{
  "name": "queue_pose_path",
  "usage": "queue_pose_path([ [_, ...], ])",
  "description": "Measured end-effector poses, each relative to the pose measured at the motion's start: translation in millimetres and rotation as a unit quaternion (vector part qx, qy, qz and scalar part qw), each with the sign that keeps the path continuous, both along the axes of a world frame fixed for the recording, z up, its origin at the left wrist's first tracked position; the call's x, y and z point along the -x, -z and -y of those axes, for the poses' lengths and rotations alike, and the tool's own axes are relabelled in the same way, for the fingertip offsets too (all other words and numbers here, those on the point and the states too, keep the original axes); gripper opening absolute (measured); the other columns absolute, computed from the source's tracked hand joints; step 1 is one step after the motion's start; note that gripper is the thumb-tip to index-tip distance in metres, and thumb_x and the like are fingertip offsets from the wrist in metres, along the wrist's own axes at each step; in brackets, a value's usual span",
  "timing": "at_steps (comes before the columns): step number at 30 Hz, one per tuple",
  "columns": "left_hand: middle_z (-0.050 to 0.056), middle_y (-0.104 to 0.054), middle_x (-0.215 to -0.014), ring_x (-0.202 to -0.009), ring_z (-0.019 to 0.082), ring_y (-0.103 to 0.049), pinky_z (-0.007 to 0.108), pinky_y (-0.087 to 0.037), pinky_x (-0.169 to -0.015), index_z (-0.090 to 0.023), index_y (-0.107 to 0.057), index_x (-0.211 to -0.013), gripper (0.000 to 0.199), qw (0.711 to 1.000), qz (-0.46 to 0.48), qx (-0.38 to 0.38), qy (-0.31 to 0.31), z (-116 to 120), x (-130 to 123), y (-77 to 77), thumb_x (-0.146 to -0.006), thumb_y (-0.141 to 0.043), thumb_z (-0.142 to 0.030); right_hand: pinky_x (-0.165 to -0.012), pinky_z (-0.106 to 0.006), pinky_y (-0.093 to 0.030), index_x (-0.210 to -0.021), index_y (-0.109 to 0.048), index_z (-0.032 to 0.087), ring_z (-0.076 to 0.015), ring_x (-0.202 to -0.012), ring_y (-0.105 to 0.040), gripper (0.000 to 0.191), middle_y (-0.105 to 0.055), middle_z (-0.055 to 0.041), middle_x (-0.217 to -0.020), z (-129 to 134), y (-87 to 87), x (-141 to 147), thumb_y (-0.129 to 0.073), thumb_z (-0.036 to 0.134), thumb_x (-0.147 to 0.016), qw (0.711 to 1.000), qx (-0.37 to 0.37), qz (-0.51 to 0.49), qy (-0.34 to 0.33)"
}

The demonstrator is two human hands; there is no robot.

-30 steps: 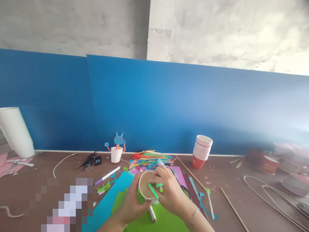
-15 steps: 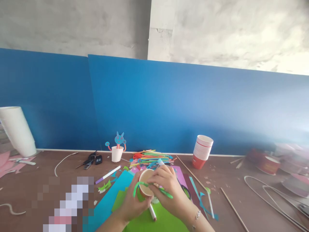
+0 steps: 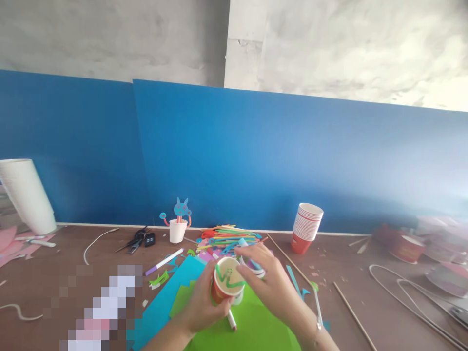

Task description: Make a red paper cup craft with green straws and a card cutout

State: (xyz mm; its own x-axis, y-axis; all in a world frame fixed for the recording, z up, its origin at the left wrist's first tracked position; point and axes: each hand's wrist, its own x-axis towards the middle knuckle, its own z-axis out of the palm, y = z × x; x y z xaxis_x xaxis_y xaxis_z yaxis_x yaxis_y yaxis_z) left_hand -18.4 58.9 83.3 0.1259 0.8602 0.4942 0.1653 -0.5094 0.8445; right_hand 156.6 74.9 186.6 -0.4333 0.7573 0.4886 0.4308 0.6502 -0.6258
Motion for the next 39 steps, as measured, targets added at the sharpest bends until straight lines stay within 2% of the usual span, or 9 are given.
queue_pose_path([
  [4, 0.008, -0.056, -0.117, -0.109, 0.028, -0.054, 0.043, -0.045, -0.095, -0.025, -0.045, -0.126, 0.066, 0.997, -0.045, -0.062, 0.002, 0, -1, -3.5, -0.064, -0.062, -0.008, -0.092, -0.043, -0.048, -0.121, -0.061, 0.025, -0.0251, -0.106, -0.06, 0.047, -0.066, -0.0067, -0.121, 17, 1.6, 15, -0.054, 0.004, -0.079, 0.996, -0.039, 0.073, -0.043],
  [7, 0.007, -0.057, -0.113, -0.107, 0.028, -0.054, 0.043, -0.046, -0.092, -0.025, -0.049, -0.12, 0.06, 0.995, -0.066, -0.071, 0.009, 1, -1, -6.9, -0.063, -0.06, -0.007, -0.085, -0.038, -0.049, -0.096, -0.071, 0.028, -0.0219, -0.094, -0.063, 0.037, -0.072, -0.0007, -0.106, 22, -2.9, 19, -0.055, 0.001, -0.078, 0.991, -0.036, 0.092, -0.086],
  [10, 0.007, -0.057, -0.112, -0.106, 0.028, -0.053, 0.042, -0.046, -0.091, -0.024, -0.049, -0.121, 0.06, 0.995, -0.073, -0.066, 0.015, 2, -2, -9.1, -0.064, -0.061, -0.008, -0.077, -0.032, -0.049, -0.08, -0.072, 0.027, -0.0179, -0.083, -0.063, 0.029, -0.073, 0.0027, -0.085, 20, -6.3, 17, -0.057, 0.003, -0.078, 0.991, 0.02, 0.072, -0.107],
  [14, 0.008, -0.056, -0.115, -0.106, 0.027, -0.054, 0.04, -0.046, -0.092, -0.023, -0.045, -0.124, 0.062, 0.999, -0.013, -0.037, 0.015, 3, -4, -6.9, -0.067, -0.065, -0.013, -0.061, -0.029, -0.047, -0.086, -0.069, 0.024, -0.0154, -0.063, -0.059, 0.02, -0.068, 0.0044, -0.064, 10, 1.4, 13, -0.063, 0.009, -0.075, 0.996, 0.076, 0.053, -0.015],
  [18, 0.007, -0.055, -0.113, -0.102, 0.025, -0.056, 0.037, -0.047, -0.089, -0.023, -0.042, -0.122, 0.064, 0.999, 0.015, -0.033, 0.002, 4, -4, -3.7, -0.065, -0.065, -0.01, -0.061, -0.031, -0.043, -0.062, -0.065, 0.022, -0.0141, -0.056, -0.054, 0.013, -0.064, 0.0031, -0.06, 4, 11.5, 13, -0.069, 0.015, -0.071, 0.991, -0.012, 0.118, 0.057],
  [21, 0.006, -0.054, -0.113, -0.102, 0.026, -0.055, 0.038, -0.046, -0.089, -0.023, -0.043, -0.122, 0.065, 0.999, -0.009, -0.05, 0.013, 4, -2, -3.5, -0.062, -0.065, -0.006, -0.062, -0.033, -0.039, -0.049, -0.059, 0.022, -0.0143, -0.053, -0.05, 0.024, -0.059, 0.0029, -0.051, 3, 15.6, 16, -0.071, 0.014, -0.069, 0.978, -0.068, 0.183, 0.07],
  [24, 0.007, -0.052, -0.114, -0.105, 0.028, -0.053, 0.04, -0.045, -0.091, -0.023, -0.044, -0.122, 0.068, 0.997, -0.036, -0.069, 0.021, 4, -1, -3.3, -0.06, -0.066, -0.006, -0.063, -0.033, -0.037, -0.045, -0.054, 0.021, -0.0143, -0.053, -0.049, 0.03, -0.055, 0.0037, -0.046, 6, 17.2, 19, -0.068, 0.01, -0.069, 0.974, -0.071, 0.208, 0.063],
  [31, 0.007, -0.05, -0.118, -0.11, 0.028, -0.05, 0.042, -0.041, -0.096, -0.027, -0.041, -0.126, 0.071, 0.994, -0.064, -0.089, 0.029, 2, 0, 0.8, -0.062, -0.067, -0.009, -0.068, -0.033, -0.036, -0.048, -0.053, 0.021, -0.0165, -0.062, -0.051, 0.027, -0.058, 0.0035, -0.05, 10, 14.9, 22, -0.063, 0.004, -0.067, 0.975, -0.065, 0.21, 0.033],
  [39, 0.009, -0.052, -0.118, -0.11, 0.029, -0.05, 0.043, -0.042, -0.095, -0.024, -0.043, -0.126, 0.067, 0.993, -0.071, -0.089, 0.039, 1, 2, 4.3, -0.065, -0.068, -0.014, -0.07, -0.033, -0.032, -0.05, -0.058, 0.021, -0.016, -0.063, -0.05, 0.024, -0.06, 0.003, -0.052, 9, 21.6, 25, -0.06, 0.004, -0.065, 0.975, -0.045, 0.21, 0.062],
])
